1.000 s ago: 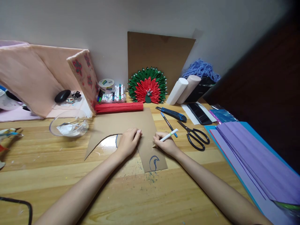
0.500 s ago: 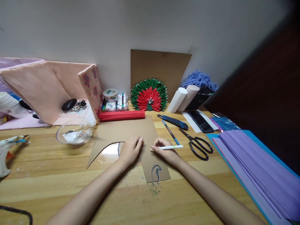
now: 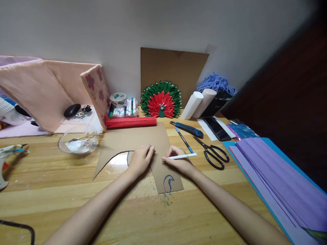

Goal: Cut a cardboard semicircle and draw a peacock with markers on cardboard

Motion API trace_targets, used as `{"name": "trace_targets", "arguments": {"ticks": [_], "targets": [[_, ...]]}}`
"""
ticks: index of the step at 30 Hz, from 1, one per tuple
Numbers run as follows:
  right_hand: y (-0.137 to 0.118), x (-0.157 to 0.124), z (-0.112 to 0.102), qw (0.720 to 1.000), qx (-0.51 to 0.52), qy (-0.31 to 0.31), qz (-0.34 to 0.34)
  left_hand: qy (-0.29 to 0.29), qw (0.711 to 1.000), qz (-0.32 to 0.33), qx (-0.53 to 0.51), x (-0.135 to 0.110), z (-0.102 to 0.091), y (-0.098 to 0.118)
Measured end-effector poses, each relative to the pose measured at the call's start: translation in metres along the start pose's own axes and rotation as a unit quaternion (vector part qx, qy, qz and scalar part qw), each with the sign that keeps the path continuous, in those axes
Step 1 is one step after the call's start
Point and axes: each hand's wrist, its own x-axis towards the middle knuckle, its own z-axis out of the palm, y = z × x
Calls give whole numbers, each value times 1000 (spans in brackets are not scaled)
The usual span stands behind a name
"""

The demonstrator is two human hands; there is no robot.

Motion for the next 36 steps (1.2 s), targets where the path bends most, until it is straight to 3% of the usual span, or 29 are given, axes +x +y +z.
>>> {"name": "trace_targets", "arguments": {"ticks": [10, 36], "targets": [[6, 1, -1, 999, -45, 23, -11, 3, 1000, -2, 8, 0, 0, 1], [5, 1, -2, 998, -62, 2, -3, 1, 1000, -1, 3, 1, 1, 0]]}}
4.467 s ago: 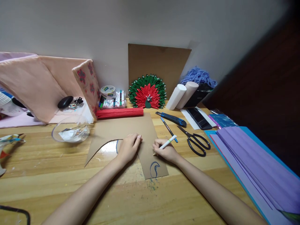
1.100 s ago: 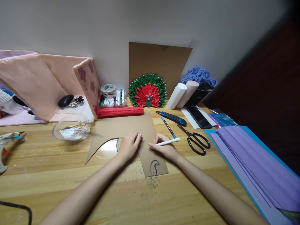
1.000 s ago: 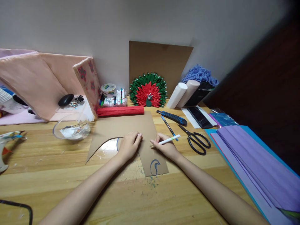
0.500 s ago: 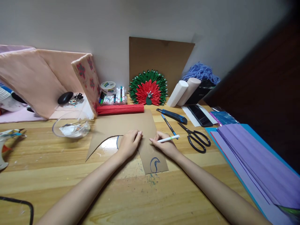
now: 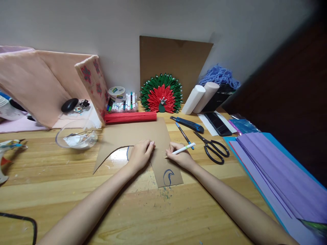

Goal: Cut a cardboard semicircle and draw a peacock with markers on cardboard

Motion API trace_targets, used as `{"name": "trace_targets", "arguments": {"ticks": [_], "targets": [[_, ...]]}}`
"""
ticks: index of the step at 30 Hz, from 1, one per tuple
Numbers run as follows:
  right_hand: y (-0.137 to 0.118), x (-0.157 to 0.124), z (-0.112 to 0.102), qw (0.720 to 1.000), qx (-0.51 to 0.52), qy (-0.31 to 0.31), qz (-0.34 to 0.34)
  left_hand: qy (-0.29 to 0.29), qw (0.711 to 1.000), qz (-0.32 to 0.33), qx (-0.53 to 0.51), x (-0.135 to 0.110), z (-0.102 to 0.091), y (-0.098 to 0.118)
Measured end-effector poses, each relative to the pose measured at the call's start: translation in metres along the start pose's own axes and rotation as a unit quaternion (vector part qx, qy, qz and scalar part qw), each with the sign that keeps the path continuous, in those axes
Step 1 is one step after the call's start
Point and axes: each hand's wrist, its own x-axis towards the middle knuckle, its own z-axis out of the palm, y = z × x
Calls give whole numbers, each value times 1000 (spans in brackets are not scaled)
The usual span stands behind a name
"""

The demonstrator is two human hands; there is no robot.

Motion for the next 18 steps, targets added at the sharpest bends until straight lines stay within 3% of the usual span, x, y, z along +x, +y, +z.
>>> {"name": "trace_targets", "arguments": {"ticks": [13, 18], "targets": [[3, 1, -1, 1000, 15, -7, -10, -4, 1000, -2, 0, 0, 0, 0], [0, 1, -1, 998, 61, 32, 7, -4, 1000, -2, 2, 0, -1, 1]]}}
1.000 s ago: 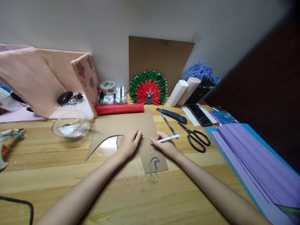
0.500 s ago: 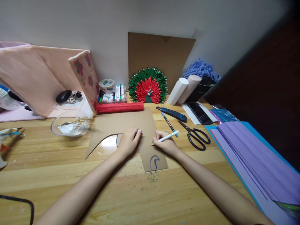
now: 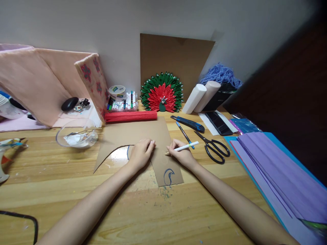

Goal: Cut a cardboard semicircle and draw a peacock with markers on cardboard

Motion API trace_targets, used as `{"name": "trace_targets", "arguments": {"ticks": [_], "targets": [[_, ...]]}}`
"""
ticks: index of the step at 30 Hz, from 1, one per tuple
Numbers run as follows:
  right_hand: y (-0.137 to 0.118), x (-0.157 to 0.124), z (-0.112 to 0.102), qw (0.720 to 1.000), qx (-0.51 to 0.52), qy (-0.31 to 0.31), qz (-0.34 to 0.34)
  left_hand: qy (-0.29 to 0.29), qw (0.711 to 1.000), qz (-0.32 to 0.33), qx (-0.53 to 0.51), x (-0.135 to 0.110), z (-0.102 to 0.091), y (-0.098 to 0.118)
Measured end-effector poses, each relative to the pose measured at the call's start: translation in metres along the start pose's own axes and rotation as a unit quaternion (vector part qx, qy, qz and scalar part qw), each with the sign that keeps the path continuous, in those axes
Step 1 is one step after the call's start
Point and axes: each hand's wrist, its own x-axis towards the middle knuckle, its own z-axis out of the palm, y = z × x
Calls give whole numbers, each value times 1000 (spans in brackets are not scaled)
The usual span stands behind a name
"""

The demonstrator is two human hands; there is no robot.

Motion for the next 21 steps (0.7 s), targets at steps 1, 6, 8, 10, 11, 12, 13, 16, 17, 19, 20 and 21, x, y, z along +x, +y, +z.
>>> {"name": "trace_targets", "arguments": {"ticks": [1, 6, 8, 10, 11, 12, 13, 16, 17, 19, 20, 21], "targets": [[-1, 0, 0, 1000, 1, 5, 0, 0, 1000, 0, 0, 0, 0, 0], [-5, 0, 3, 1000, -10, -4, -1, 0, 1000, -4, -5, 0, 0, 0], [-7, 0, 3, 1000, 0, -18, 2, -4, 1000, -6, -7, 0, -1, 1], [-10, -1, 3, 1000, 7, -29, 0, -6, 1000, -11, -3, 0, -1, 2], [-11, -1, 3, 999, 9, -32, -4, -7, 1000, -14, 0, 0, -2, 2], [-12, -1, 2, 999, 9, -36, -8, -7, 1000, -16, 2, -1, -2, 3], [-13, -2, 2, 999, 10, -37, -11, -7, 1000, -17, 3, -1, -2, 3], [-12, -3, 2, 999, 9, -38, -2, -9, 1000, -12, -2, -1, -3, 4], [-11, -3, 1, 999, 8, -38, 3, -8, 1000, -10, -4, -1, -3, 3], [-7, -3, 2, 999, 10, -37, 10, -4, 1000, -4, -7, -1, -2, 3], [-5, -2, 2, 999, 14, -37, 10, -1, 1000, -2, -7, -1, -2, 2], [-4, -2, 2, 999, 19, -38, 10, 2, 1000, 0, -5, -1, -2, 2]]}}
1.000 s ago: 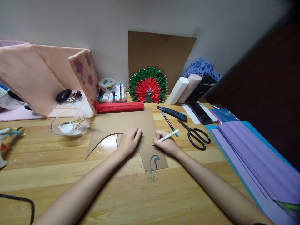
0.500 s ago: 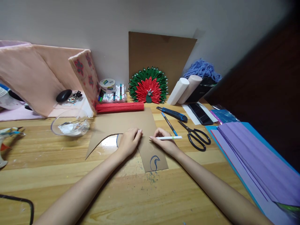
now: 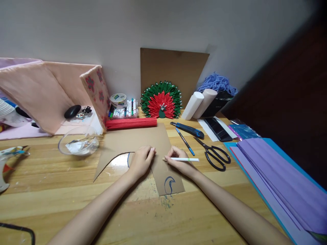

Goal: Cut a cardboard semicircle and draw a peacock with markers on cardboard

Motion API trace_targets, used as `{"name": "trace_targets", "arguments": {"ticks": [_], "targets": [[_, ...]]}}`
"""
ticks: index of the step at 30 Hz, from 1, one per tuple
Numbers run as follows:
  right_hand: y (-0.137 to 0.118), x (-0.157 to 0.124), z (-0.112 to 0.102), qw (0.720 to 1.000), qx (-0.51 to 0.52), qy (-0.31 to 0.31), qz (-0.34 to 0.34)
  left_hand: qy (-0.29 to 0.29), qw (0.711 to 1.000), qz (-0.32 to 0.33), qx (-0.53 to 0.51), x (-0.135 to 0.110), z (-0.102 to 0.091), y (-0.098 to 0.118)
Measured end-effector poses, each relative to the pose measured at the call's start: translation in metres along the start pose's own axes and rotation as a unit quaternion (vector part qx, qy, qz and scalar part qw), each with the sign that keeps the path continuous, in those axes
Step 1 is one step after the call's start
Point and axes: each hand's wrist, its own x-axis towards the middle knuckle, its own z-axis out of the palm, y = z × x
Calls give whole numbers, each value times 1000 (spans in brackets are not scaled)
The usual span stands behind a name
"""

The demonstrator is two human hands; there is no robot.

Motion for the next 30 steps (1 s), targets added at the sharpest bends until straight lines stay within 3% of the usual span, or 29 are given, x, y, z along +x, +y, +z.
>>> {"name": "trace_targets", "arguments": {"ticks": [30], "targets": [[4, 1, -2, 997, -64, 22, -32, 1, 1000, 7, 1, 0, 2, -3]]}}
